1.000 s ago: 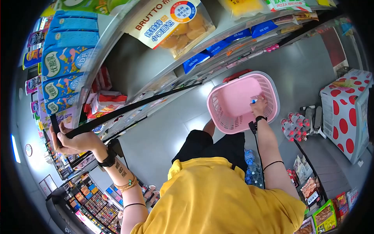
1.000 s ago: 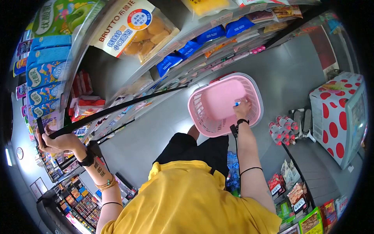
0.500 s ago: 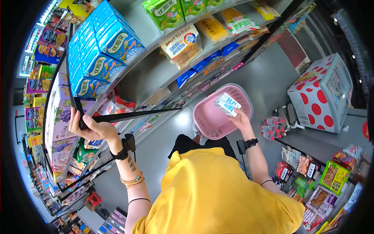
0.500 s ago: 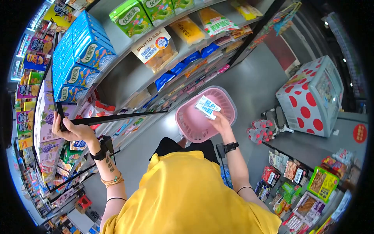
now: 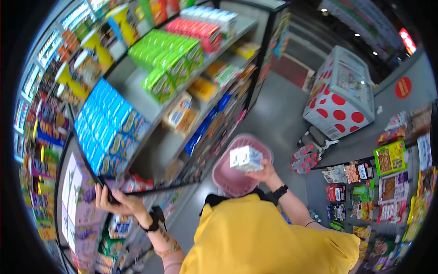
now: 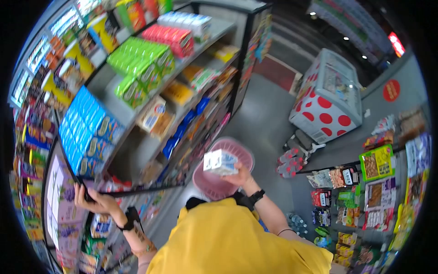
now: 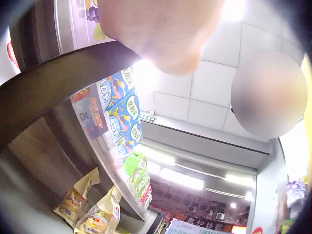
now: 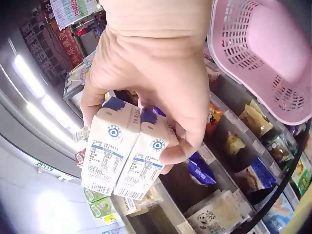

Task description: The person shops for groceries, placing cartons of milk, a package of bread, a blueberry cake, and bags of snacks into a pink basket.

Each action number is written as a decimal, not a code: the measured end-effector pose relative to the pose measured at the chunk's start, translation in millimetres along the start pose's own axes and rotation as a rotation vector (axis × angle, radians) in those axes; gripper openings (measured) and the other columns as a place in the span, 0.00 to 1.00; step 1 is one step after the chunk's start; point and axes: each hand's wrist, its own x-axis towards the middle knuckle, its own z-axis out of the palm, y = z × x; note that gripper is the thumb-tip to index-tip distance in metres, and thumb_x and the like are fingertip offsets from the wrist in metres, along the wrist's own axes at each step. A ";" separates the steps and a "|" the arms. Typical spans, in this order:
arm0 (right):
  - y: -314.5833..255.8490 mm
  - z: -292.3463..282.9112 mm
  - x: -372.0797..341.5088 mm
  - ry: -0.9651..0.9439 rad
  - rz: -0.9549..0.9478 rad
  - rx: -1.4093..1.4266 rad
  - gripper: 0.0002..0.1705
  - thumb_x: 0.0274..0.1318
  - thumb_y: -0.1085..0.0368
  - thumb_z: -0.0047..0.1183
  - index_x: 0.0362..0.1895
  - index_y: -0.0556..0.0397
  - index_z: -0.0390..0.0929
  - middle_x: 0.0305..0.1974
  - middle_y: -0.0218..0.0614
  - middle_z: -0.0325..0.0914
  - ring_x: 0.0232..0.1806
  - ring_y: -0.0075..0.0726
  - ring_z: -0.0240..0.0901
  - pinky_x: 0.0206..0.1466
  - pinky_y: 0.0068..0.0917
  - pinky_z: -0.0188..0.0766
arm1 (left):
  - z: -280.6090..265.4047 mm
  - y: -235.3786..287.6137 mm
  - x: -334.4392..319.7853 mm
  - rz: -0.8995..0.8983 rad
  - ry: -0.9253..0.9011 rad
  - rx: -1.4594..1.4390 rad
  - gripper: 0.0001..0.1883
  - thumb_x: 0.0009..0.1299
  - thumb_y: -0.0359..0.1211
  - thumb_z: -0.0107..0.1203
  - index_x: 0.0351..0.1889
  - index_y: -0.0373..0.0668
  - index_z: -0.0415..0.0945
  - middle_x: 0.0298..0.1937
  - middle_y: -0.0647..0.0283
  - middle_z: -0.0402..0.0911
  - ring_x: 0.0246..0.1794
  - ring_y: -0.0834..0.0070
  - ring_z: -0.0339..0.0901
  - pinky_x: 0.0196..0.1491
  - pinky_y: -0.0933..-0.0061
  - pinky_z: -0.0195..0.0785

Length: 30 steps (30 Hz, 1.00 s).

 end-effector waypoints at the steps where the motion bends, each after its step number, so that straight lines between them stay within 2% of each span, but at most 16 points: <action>1: 0.4 -12.9 -2.0 0.038 0.012 0.019 0.41 0.53 0.58 0.64 0.71 0.52 0.65 0.68 0.46 0.71 0.70 0.55 0.65 0.64 0.54 0.66 | -2.2 -1.1 -0.6 0.006 -0.005 0.003 0.10 0.74 0.30 0.52 0.47 0.31 0.74 0.54 0.47 0.76 0.58 0.53 0.73 0.66 0.50 0.61; 3: 3.4 -37.0 -3.6 0.264 -0.053 -0.071 0.36 0.57 0.61 0.61 0.70 0.51 0.65 0.66 0.46 0.72 0.66 0.55 0.68 0.64 0.58 0.67 | -4.6 -0.1 1.2 0.030 -0.017 0.032 0.10 0.75 0.31 0.52 0.47 0.31 0.74 0.54 0.46 0.76 0.58 0.52 0.73 0.66 0.50 0.60; 5: 1.2 -69.7 -0.2 0.385 -0.042 -0.247 0.30 0.62 0.64 0.58 0.67 0.51 0.66 0.63 0.44 0.74 0.62 0.53 0.73 0.60 0.51 0.73 | -4.7 0.6 1.4 0.012 -0.015 0.005 0.11 0.76 0.31 0.51 0.48 0.31 0.74 0.55 0.45 0.76 0.58 0.51 0.73 0.67 0.50 0.59; 8: 4.1 -94.1 -1.4 0.641 -0.126 -1.002 0.31 0.60 0.61 0.62 0.64 0.53 0.66 0.60 0.43 0.76 0.59 0.50 0.75 0.57 0.44 0.76 | -7.6 0.8 2.6 0.028 -0.034 0.045 0.11 0.77 0.32 0.50 0.49 0.31 0.74 0.56 0.47 0.76 0.60 0.52 0.72 0.67 0.49 0.57; 9: 3.8 -92.7 -9.8 0.742 -0.109 -1.289 0.35 0.51 0.53 0.69 0.60 0.50 0.70 0.58 0.46 0.77 0.58 0.52 0.76 0.58 0.43 0.75 | -7.9 0.9 2.7 0.034 -0.038 0.054 0.12 0.77 0.32 0.49 0.49 0.31 0.74 0.56 0.47 0.76 0.60 0.52 0.72 0.67 0.49 0.56; 11: 1.9 -77.9 -30.9 0.835 0.005 -1.866 0.39 0.39 0.46 0.73 0.56 0.46 0.75 0.54 0.52 0.77 0.58 0.57 0.76 0.59 0.47 0.75 | -8.4 1.8 2.9 0.021 -0.039 0.053 0.12 0.77 0.32 0.49 0.49 0.31 0.74 0.56 0.47 0.76 0.60 0.52 0.71 0.68 0.49 0.55; 13: 6.9 -91.7 -46.2 0.855 -0.029 -2.188 0.41 0.34 0.44 0.73 0.56 0.42 0.77 0.53 0.55 0.76 0.57 0.59 0.75 0.60 0.49 0.74 | -8.0 0.0 1.5 0.023 -0.035 0.053 0.12 0.77 0.31 0.49 0.49 0.31 0.74 0.57 0.46 0.76 0.60 0.52 0.72 0.68 0.49 0.55; 14: 9.1 -100.8 -53.8 0.865 -0.046 -2.349 0.42 0.32 0.43 0.73 0.56 0.40 0.78 0.53 0.56 0.75 0.57 0.61 0.74 0.60 0.50 0.73 | -8.5 -0.4 3.2 0.058 -0.028 0.059 0.13 0.79 0.32 0.49 0.50 0.30 0.75 0.56 0.48 0.77 0.60 0.54 0.73 0.65 0.52 0.59; 18: 8.3 -111.7 -82.0 0.943 0.078 -2.315 0.44 0.35 0.44 0.73 0.62 0.33 0.76 0.55 0.54 0.72 0.59 0.63 0.71 0.62 0.50 0.73 | -7.5 -2.8 1.5 0.050 -0.019 0.040 0.12 0.79 0.31 0.49 0.51 0.30 0.75 0.56 0.48 0.76 0.60 0.54 0.72 0.65 0.52 0.59; 21: 12.0 -126.4 -93.1 0.911 0.132 -2.360 0.42 0.36 0.50 0.75 0.61 0.32 0.75 0.57 0.53 0.69 0.62 0.62 0.66 0.62 0.50 0.72 | -7.6 -0.9 1.1 0.041 -0.017 0.048 0.12 0.79 0.31 0.49 0.51 0.30 0.75 0.57 0.48 0.76 0.60 0.54 0.72 0.65 0.53 0.59; 25: 20.1 -133.9 -97.3 0.909 0.061 -2.370 0.40 0.36 0.54 0.76 0.59 0.33 0.75 0.57 0.52 0.66 0.64 0.62 0.63 0.63 0.49 0.72 | -6.1 -0.9 1.5 0.035 -0.012 0.045 0.12 0.78 0.31 0.50 0.51 0.30 0.75 0.57 0.48 0.76 0.60 0.55 0.72 0.65 0.53 0.59; 30: 19.4 -132.5 -98.0 0.904 0.070 -2.363 0.39 0.36 0.56 0.75 0.59 0.33 0.76 0.56 0.51 0.65 0.63 0.62 0.62 0.63 0.50 0.72 | -7.2 1.6 1.9 0.032 -0.024 0.078 0.12 0.78 0.32 0.50 0.50 0.30 0.75 0.57 0.48 0.76 0.60 0.55 0.72 0.65 0.53 0.58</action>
